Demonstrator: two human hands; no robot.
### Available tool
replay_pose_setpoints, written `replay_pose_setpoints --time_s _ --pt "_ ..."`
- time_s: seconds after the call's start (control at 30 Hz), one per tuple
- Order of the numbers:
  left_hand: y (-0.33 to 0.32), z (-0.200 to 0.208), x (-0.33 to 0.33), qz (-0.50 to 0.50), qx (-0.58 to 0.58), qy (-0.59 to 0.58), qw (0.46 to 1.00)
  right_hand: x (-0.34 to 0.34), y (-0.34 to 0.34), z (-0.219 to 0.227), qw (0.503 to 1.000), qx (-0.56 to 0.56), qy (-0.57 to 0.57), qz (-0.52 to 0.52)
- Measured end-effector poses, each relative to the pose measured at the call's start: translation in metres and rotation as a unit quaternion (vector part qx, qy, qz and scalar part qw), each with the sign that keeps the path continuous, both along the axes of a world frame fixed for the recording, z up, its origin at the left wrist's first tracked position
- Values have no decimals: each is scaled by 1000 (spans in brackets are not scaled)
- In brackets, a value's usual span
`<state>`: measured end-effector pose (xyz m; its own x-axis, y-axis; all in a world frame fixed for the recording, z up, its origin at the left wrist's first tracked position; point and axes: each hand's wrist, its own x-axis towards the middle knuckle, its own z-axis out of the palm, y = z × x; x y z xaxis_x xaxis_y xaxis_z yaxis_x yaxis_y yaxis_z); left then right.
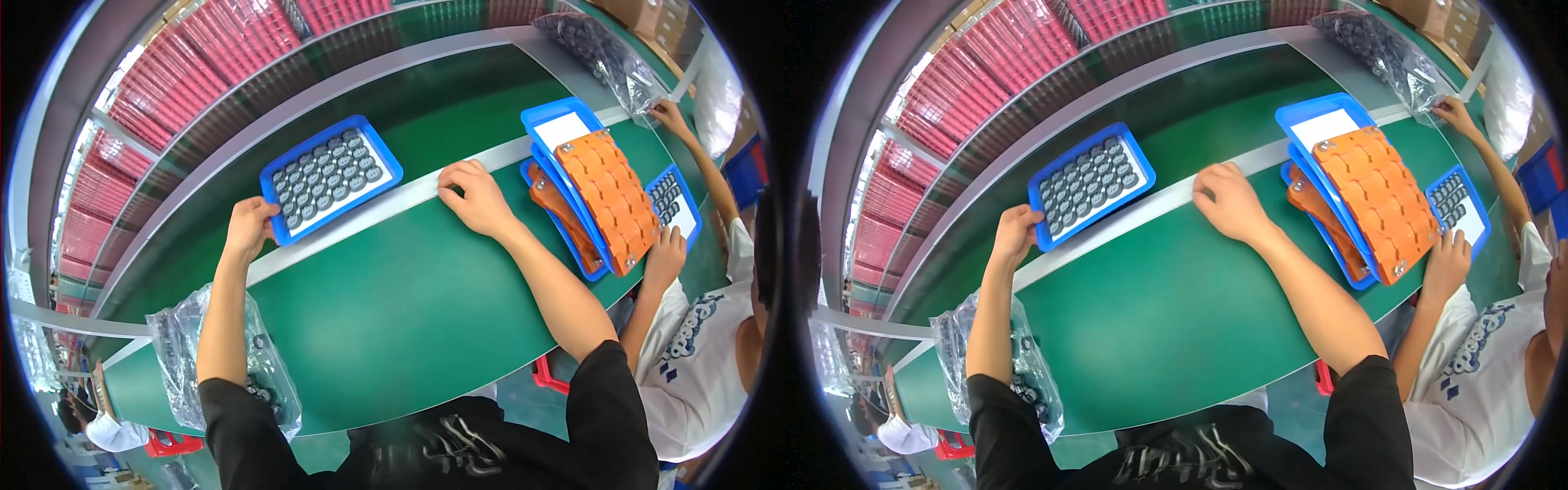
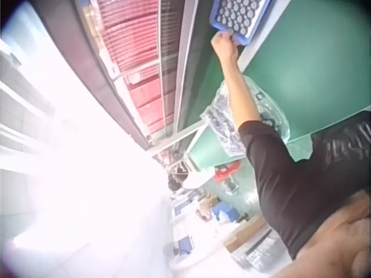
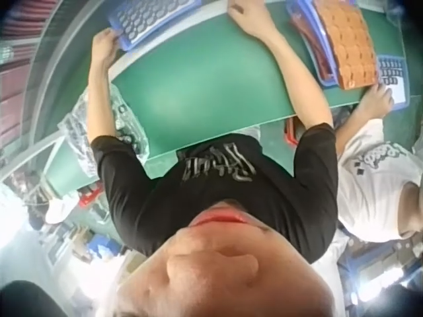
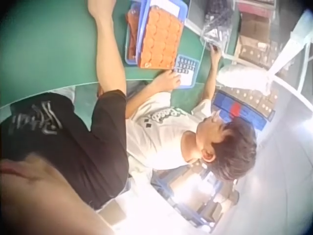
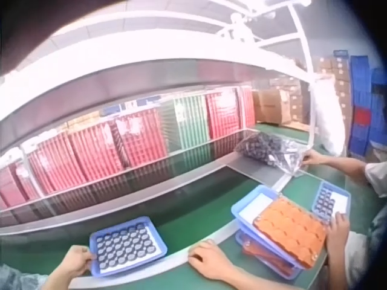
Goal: The person sorts small electronic components by hand, transferring them from a plastic bag into a blue tray, then placing them onto a circuit board assembly jig.
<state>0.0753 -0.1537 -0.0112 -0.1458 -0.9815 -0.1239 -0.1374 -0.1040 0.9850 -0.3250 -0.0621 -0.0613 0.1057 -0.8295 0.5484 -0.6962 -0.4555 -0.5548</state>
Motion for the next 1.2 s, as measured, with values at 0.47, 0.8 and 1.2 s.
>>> replay_pose_setpoints --time_s 0.47,0.8,1.2 --pt "-114 -14 46 -66 91 -143 983 4 -22 -18 997 -79 -22 -4" --pt "-18 132 -258 -325 -253 -160 897 -5 -9 -2 996 -15 -54 -64" --pt "29 132 -476 -481 -215 -469 709 20 -33 -3 989 -22 -144 -6"
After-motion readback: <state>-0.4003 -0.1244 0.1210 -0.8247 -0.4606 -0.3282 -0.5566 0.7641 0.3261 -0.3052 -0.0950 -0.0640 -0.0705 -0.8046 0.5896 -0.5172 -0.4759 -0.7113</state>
